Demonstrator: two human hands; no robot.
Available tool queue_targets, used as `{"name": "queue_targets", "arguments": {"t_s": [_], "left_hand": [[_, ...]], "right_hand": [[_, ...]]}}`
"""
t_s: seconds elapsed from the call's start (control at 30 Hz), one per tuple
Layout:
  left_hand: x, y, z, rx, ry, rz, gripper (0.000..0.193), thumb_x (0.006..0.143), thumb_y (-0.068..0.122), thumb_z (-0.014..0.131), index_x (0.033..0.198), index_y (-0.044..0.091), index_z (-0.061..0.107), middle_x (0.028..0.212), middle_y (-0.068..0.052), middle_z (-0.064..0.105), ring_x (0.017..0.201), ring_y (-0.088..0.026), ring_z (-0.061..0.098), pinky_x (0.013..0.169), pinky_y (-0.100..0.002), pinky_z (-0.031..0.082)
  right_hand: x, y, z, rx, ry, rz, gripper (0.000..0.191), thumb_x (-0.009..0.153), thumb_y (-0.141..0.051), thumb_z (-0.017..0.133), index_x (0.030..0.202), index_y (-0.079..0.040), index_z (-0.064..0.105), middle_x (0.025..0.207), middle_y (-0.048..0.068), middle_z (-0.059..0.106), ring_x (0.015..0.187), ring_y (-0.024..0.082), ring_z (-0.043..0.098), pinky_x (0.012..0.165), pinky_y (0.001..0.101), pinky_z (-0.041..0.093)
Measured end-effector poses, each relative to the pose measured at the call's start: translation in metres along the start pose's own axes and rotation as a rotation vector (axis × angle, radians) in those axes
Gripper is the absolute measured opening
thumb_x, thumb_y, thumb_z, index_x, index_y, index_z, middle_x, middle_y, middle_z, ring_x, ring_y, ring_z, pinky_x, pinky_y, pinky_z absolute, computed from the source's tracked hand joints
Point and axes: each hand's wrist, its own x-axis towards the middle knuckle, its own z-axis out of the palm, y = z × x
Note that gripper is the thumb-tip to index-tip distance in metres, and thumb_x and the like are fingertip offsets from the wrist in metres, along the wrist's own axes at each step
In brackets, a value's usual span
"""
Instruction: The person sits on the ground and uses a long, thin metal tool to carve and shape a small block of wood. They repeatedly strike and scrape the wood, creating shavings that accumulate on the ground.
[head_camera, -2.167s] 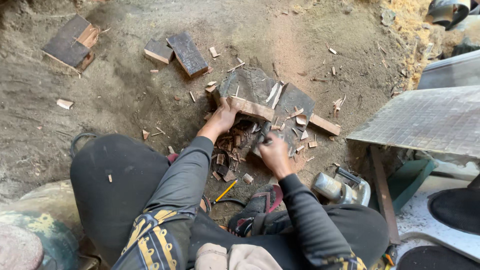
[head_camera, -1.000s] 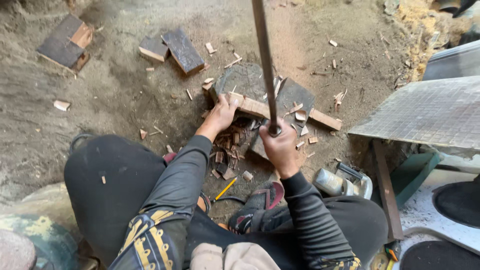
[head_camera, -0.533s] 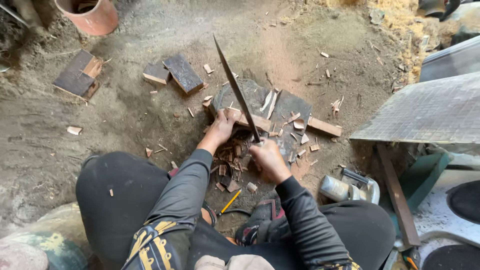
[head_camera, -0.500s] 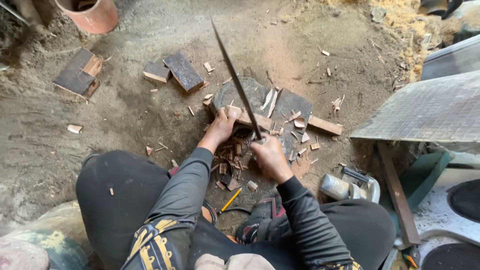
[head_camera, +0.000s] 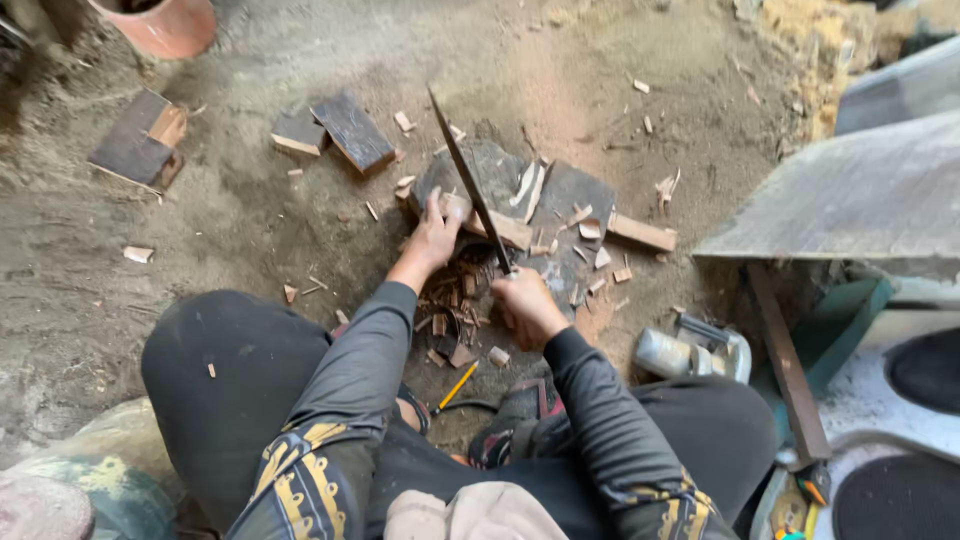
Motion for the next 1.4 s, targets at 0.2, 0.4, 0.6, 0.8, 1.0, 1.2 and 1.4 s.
{"name": "queue_targets", "arguments": {"t_s": [0.2,0.4,0.6,0.8,1.0,1.2,1.4], "left_hand": [[-0.010,0.003,-0.010,-0.686,-0.068,-0.096,0.054,0.096,0.024,0.059,0.145,0.021,0.037,0.132,-0.019,0.058,0.078,-0.023,0.071,0.059,-0.031,0.063],[-0.012,-0.015,-0.004,-0.604,0.226,0.376,0.040,0.087,0.013,0.067,0.120,0.013,0.045,0.121,-0.015,0.054,0.102,-0.025,0.065,0.081,-0.040,0.061],[-0.029,-0.022,0.006,0.082,0.293,0.373,0.024,0.095,0.032,0.071,0.099,0.010,0.062,0.109,-0.017,0.057,0.106,-0.033,0.058,0.097,-0.049,0.049],[-0.032,-0.002,0.016,0.317,0.350,0.407,0.030,0.092,0.032,0.070,0.112,0.012,0.060,0.113,-0.014,0.068,0.117,-0.039,0.057,0.101,-0.048,0.042],[0.003,0.033,0.010,0.334,0.295,0.318,0.065,0.092,0.034,0.071,0.148,0.013,0.044,0.129,-0.019,0.064,0.122,-0.041,0.057,0.104,-0.052,0.041],[0.013,0.059,0.008,0.551,0.106,0.136,0.076,0.079,0.037,0.081,0.140,0.003,0.050,0.109,-0.019,0.074,0.108,-0.040,0.065,0.095,-0.050,0.053],[-0.005,0.058,0.004,0.108,-0.029,0.010,0.057,0.083,0.029,0.078,0.125,-0.001,0.054,0.112,-0.018,0.070,0.097,-0.028,0.074,0.083,-0.038,0.063]], "right_hand": [[-0.037,-0.030,-0.019,0.550,-0.123,0.090,0.012,0.087,-0.008,0.063,0.079,-0.009,0.054,0.057,-0.005,0.046,0.042,0.008,0.043,0.039,0.0275,0.039],[-0.104,-0.043,-0.048,0.446,0.060,-0.302,0.021,0.087,-0.008,0.065,0.075,-0.009,0.049,0.055,-0.002,0.050,0.040,0.010,0.045,0.038,0.0285,0.037],[-0.144,-0.025,-0.042,0.420,0.179,-0.301,0.019,0.086,-0.008,0.069,0.074,-0.006,0.055,0.053,0.000,0.051,0.040,0.010,0.045,0.039,0.0277,0.035],[-0.143,-0.014,-0.039,0.501,0.142,-0.223,0.017,0.084,-0.008,0.068,0.076,-0.004,0.054,0.051,0.000,0.050,0.037,0.011,0.044,0.035,0.0292,0.034],[-0.137,-0.009,-0.046,0.401,0.205,-0.274,0.011,0.086,-0.012,0.067,0.086,-0.002,0.061,0.051,0.002,0.054,0.037,0.011,0.049,0.037,0.0290,0.039],[-0.135,-0.005,-0.050,0.403,0.218,-0.233,0.016,0.086,-0.013,0.067,0.090,0.002,0.062,0.053,0.004,0.057,0.038,0.014,0.053,0.038,0.0311,0.045],[-0.132,0.006,-0.050,0.172,0.386,-0.301,0.025,0.084,-0.019,0.068,0.098,0.001,0.066,0.058,0.007,0.066,0.048,0.014,0.063,0.048,0.0323,0.050]]}}
